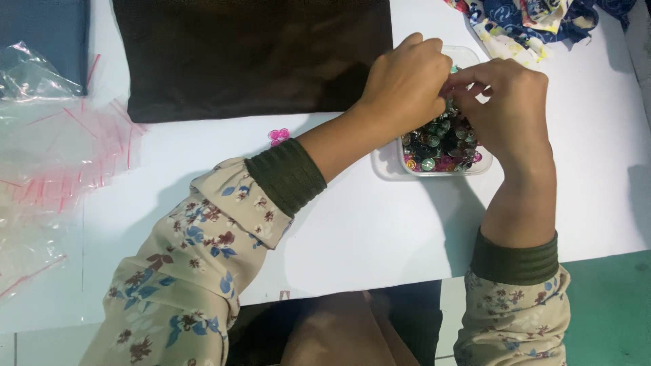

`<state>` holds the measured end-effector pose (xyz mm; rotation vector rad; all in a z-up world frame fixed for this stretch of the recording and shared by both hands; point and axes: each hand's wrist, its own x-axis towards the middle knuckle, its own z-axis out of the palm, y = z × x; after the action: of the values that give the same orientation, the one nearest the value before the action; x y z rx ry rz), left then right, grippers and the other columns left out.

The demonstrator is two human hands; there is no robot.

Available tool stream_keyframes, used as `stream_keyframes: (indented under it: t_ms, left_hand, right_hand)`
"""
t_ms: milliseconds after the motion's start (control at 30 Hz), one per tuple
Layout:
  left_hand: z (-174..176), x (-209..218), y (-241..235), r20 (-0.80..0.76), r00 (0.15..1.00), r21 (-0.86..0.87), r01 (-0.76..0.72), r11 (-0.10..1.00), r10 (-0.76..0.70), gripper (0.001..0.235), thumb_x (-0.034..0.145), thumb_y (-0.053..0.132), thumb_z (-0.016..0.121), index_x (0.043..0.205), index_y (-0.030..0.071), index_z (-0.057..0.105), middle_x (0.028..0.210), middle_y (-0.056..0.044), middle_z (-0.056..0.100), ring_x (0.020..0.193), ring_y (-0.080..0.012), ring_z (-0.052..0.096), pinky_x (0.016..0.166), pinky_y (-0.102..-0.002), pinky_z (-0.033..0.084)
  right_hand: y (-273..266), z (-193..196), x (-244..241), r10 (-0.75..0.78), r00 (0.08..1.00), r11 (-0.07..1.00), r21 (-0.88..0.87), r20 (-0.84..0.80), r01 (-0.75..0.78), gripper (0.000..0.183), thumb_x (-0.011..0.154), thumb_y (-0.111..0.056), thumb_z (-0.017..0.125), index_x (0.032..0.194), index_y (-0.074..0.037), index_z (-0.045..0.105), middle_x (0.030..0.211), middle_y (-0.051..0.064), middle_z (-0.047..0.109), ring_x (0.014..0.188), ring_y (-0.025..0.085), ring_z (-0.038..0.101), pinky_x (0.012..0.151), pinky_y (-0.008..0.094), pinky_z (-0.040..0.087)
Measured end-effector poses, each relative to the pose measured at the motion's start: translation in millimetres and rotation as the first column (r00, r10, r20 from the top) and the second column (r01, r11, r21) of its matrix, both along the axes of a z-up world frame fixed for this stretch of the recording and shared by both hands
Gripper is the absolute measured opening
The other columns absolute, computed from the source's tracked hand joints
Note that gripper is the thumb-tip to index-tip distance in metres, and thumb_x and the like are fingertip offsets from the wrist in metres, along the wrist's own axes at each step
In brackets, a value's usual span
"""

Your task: Sorting pink buttons from a container and placing them into small plastic bags

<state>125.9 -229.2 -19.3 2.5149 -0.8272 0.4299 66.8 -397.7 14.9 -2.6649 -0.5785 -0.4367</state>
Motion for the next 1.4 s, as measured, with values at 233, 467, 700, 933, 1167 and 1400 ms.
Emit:
stream_keyframes:
  t_ms: [233, 467, 700, 933, 1167, 1400]
  left_hand:
    - [46, -16, 47, -0.022, 1.0, -0.15, 0.01, 0.989, -0.013, 0.006, 0.074, 0.02, 0.077, 0.074, 0.019, 0.071, 0.087, -0.001, 0.065, 0.092, -0.0286, 0.061, 0.048, -0.051, 0.053]
    - [71, -59, 135, 0.033, 0.999, -0.167, 0.013, 0.986, -0.008, 0.007, 0.075, 0.02, 0.073, 0.075, 0.021, 0.066, 0.072, 0.007, 0.062, 0.078, -0.0231, 0.059, 0.05, -0.045, 0.046]
    - [42, -116, 201, -0.222, 0.97, 0.079, -0.089, 0.993, 0.104, 0.004, 0.075, 0.027, 0.075, 0.077, 0.024, 0.072, 0.075, 0.008, 0.067, 0.081, -0.0229, 0.06, 0.057, -0.046, 0.047]
    - [24, -146, 223, -0.315, 0.941, 0.099, -0.098, 0.99, 0.125, 0.008, 0.083, 0.025, 0.076, 0.084, 0.017, 0.075, 0.074, -0.002, 0.07, 0.082, -0.0232, 0.069, 0.066, -0.041, 0.059]
    - [16, -150, 222, -0.057, 0.993, 0.141, -0.099, 0.985, 0.108, 0.013, 0.083, 0.019, 0.08, 0.093, 0.012, 0.077, 0.071, -0.002, 0.066, 0.073, -0.0173, 0.066, 0.06, -0.03, 0.056]
    - [4, -150, 224, 0.162, 0.976, 0.128, -0.165, 0.978, 0.144, 0.019, 0.084, 0.024, 0.082, 0.098, 0.013, 0.077, 0.069, 0.0, 0.062, 0.068, -0.0148, 0.063, 0.055, -0.026, 0.054]
  right_hand:
    - [10, 4, -5, -0.032, 0.969, 0.996, 0.094, 0.243, 0.01, 0.017, 0.102, 0.01, 0.088, 0.114, -0.001, 0.083, 0.101, 0.011, 0.077, 0.084, 0.023, 0.063, 0.073, 0.035, 0.052]
    - [64, 14, -21, 0.062, 0.878, 0.96, 0.213, 0.474, -0.182, 0.022, 0.101, 0.025, 0.085, 0.111, 0.007, 0.075, 0.104, 0.02, 0.073, 0.088, 0.029, 0.064, 0.069, 0.036, 0.054]
    - [146, 5, -52, 0.491, 0.787, 0.773, 0.23, 0.373, -0.591, 0.003, 0.099, 0.003, 0.073, 0.099, 0.002, 0.071, 0.099, 0.017, 0.074, 0.087, 0.031, 0.069, 0.079, 0.041, 0.048]
    - [180, -15, -62, 0.503, 0.799, 0.769, 0.253, 0.328, -0.588, 0.017, 0.083, 0.014, 0.079, 0.085, -0.002, 0.073, 0.082, 0.01, 0.072, 0.07, 0.027, 0.066, 0.064, 0.032, 0.056]
    - [180, -23, -61, 0.471, 0.843, 0.831, 0.191, 0.258, -0.523, 0.011, 0.088, 0.007, 0.078, 0.088, -0.004, 0.076, 0.082, 0.008, 0.074, 0.074, 0.023, 0.067, 0.063, 0.028, 0.055]
    - [179, -30, -60, 0.465, 0.835, 0.842, 0.143, 0.294, -0.52, 0.011, 0.089, 0.005, 0.078, 0.089, -0.005, 0.074, 0.084, 0.007, 0.071, 0.075, 0.023, 0.065, 0.064, 0.03, 0.058]
